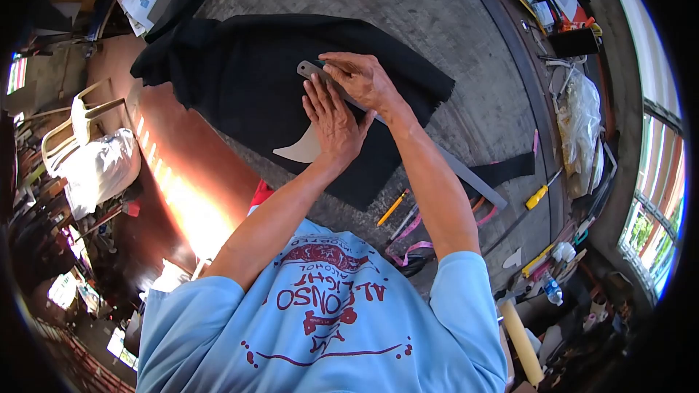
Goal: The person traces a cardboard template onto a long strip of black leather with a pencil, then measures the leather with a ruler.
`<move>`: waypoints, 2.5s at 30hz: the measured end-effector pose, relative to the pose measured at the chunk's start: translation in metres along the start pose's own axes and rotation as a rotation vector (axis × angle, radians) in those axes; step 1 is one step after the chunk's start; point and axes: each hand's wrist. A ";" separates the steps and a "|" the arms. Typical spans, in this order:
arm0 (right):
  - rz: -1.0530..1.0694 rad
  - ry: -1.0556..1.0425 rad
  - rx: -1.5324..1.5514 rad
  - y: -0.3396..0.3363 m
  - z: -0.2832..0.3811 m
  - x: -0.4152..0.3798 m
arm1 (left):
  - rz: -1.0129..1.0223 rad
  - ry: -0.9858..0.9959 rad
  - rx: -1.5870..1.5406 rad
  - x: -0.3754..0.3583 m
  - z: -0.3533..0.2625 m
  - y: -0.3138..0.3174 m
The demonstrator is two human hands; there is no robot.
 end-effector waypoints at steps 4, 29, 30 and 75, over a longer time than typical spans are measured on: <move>0.058 -0.084 -0.179 -0.001 0.000 0.007 | 0.069 -0.038 -0.023 0.003 -0.002 -0.003; 0.133 -0.116 -0.347 0.017 0.010 0.017 | 0.130 -0.049 -0.013 0.005 -0.005 0.009; 0.129 -0.156 -0.360 0.017 0.005 0.014 | 0.132 -0.058 -0.014 0.003 -0.005 0.012; -1.001 1.189 -0.654 0.045 0.035 -0.548 | 0.426 0.934 0.131 -0.098 0.089 -0.035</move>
Point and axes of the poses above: each hand's wrist, its own x-axis towards the middle knuckle, its own y-axis out of the palm, z = x × y, and after that the axes turned 7 degrees about -y, right-handed
